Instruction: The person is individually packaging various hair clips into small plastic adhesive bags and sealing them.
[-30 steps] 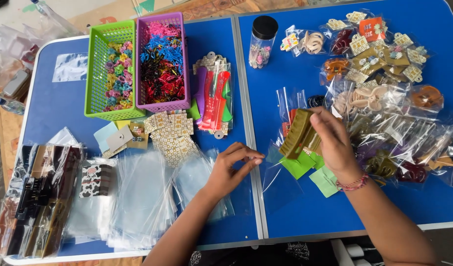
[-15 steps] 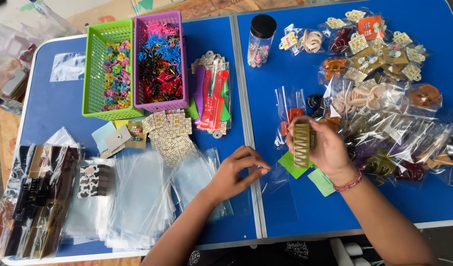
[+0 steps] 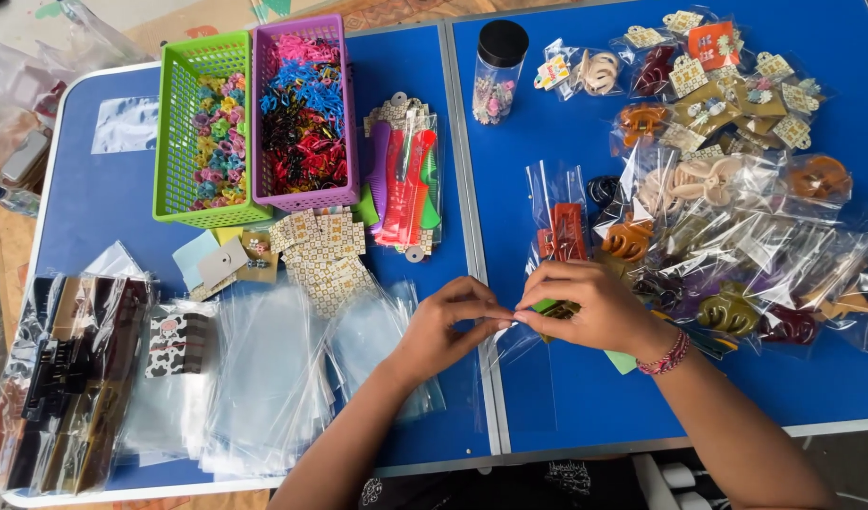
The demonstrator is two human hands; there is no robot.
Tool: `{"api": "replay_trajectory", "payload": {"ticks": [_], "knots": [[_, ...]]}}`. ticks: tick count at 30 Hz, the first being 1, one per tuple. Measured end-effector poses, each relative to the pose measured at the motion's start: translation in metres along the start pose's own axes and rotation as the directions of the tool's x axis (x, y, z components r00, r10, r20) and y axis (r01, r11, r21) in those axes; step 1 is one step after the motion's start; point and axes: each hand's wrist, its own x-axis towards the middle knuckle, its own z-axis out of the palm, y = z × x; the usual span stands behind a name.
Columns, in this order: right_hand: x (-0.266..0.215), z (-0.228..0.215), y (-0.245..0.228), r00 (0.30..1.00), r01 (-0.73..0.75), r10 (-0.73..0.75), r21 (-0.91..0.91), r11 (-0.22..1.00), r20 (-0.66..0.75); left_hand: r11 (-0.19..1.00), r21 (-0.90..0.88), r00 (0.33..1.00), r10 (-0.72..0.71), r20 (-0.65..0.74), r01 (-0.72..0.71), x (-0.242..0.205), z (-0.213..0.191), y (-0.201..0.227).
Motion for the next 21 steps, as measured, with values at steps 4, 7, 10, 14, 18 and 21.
{"api": "replay_trajectory", "payload": {"ticks": [4,7,10,14,18,21], "knots": [[0.0001,-0.0042,-0.0043,0.996,-0.021,0.018,0.032,0.999,0.092,0.999,-0.019,0.999,-0.047,-0.028,0.046,0.0001,-0.0005,0.0024],[-0.0008,-0.0012,-0.0033,0.994,-0.036,0.034,0.019,0.999,0.101,0.997,-0.020,0.996,-0.071,-0.063,0.069,0.0011,-0.0017,0.0047],[-0.0001,0.0008,-0.0008,0.995,-0.060,0.058,0.020,0.998,0.076,0.997,-0.023,0.992,-0.081,-0.095,0.079,0.0014,-0.0015,0.0037],[-0.0006,0.0006,0.0014,0.993,-0.110,0.108,0.045,0.993,0.049,0.996,-0.036,0.991,-0.088,-0.106,0.085,0.0006,-0.0016,0.0030],[0.0010,0.0028,-0.0030,0.991,-0.131,0.127,0.079,0.988,0.047,0.997,-0.033,0.990,-0.077,-0.114,0.074,0.0022,-0.0027,0.0059],[0.0007,0.0039,-0.0052,0.985,-0.168,0.163,0.121,0.978,0.056,0.998,-0.053,0.993,-0.040,-0.109,0.035,0.0034,-0.0017,0.0073]]}}
